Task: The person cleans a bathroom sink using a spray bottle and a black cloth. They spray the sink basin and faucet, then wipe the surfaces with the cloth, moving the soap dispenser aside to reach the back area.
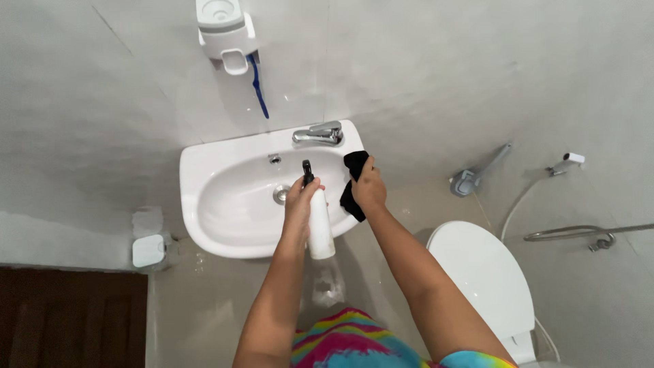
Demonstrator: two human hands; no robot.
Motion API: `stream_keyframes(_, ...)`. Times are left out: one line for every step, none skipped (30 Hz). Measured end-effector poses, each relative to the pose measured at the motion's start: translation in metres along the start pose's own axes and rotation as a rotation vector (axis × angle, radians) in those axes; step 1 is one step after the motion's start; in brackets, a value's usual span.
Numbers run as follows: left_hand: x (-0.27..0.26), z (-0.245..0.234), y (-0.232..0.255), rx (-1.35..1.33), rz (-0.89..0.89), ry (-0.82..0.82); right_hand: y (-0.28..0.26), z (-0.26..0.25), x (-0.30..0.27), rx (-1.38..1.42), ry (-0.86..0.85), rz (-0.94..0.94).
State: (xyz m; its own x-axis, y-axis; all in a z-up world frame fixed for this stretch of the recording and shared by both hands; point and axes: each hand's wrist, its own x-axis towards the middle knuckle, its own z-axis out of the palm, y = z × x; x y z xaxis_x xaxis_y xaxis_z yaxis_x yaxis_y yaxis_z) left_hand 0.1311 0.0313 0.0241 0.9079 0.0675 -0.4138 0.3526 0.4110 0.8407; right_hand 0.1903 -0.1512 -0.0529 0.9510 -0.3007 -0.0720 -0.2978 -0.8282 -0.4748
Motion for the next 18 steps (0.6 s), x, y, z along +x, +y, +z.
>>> stream_keyframes(0.006,0.001,-0.001,-0.014,0.0,-0.002,-0.007,-0.006,0.005,-0.028,-0.012,-0.024)
stream_keyframes(0.011,0.001,-0.001,-0.027,0.001,-0.004,-0.014,-0.011,0.01,-0.055,-0.024,-0.048)
stream_keyframes(0.016,0.001,-0.002,-0.04,0.001,-0.005,-0.02,-0.016,0.015,-0.081,-0.036,-0.072)
stream_keyframes(0.022,0.001,-0.002,-0.038,-0.002,0.0,-0.026,-0.021,0.02,-0.088,-0.045,-0.094)
stream_keyframes(0.027,0.001,-0.003,-0.036,-0.005,0.005,-0.032,-0.026,0.025,-0.094,-0.054,-0.117)
stream_keyframes(0.03,0.001,-0.004,-0.034,-0.01,0.012,-0.036,-0.03,0.029,-0.101,-0.067,-0.137)
stream_keyframes(0.034,0.0,-0.004,-0.052,0.004,-0.003,-0.042,-0.033,0.036,-0.103,-0.089,-0.128)
stream_keyframes(0.036,-0.001,-0.005,-0.071,0.013,-0.018,-0.046,-0.037,0.043,-0.107,-0.114,-0.116)
stream_keyframes(0.035,-0.002,-0.007,-0.09,0.023,-0.032,-0.047,-0.038,0.045,-0.112,-0.138,-0.104)
stream_keyframes(0.037,-0.001,-0.004,-0.071,0.02,-0.019,-0.05,-0.04,0.047,-0.101,-0.131,-0.118)
stream_keyframes(0.038,-0.001,-0.002,-0.052,0.017,-0.005,-0.053,-0.041,0.048,-0.09,-0.124,-0.131)
stream_keyframes(0.032,-0.002,-0.006,-0.033,-0.003,0.008,-0.048,-0.04,0.042,-0.086,-0.126,-0.131)
stream_keyframes(0.027,-0.002,-0.009,-0.039,-0.003,-0.008,-0.044,-0.039,0.038,-0.105,-0.132,-0.124)
stream_keyframes(0.026,-0.004,-0.007,-0.041,0.002,-0.026,-0.045,-0.037,0.039,-0.118,-0.134,-0.117)
stream_keyframes(0.024,-0.006,-0.005,-0.043,0.006,-0.044,-0.045,-0.035,0.037,-0.132,-0.136,-0.111)
stream_keyframes(0.021,-0.009,-0.003,-0.04,0.009,-0.06,-0.041,-0.033,0.032,-0.138,-0.128,-0.121)
stream_keyframes(0.017,-0.011,0.0,-0.036,0.012,-0.076,-0.037,-0.032,0.026,-0.144,-0.12,-0.131)
stream_keyframes(0.014,-0.012,0.003,-0.033,0.013,-0.099,-0.031,-0.031,0.02,-0.152,-0.107,-0.137)
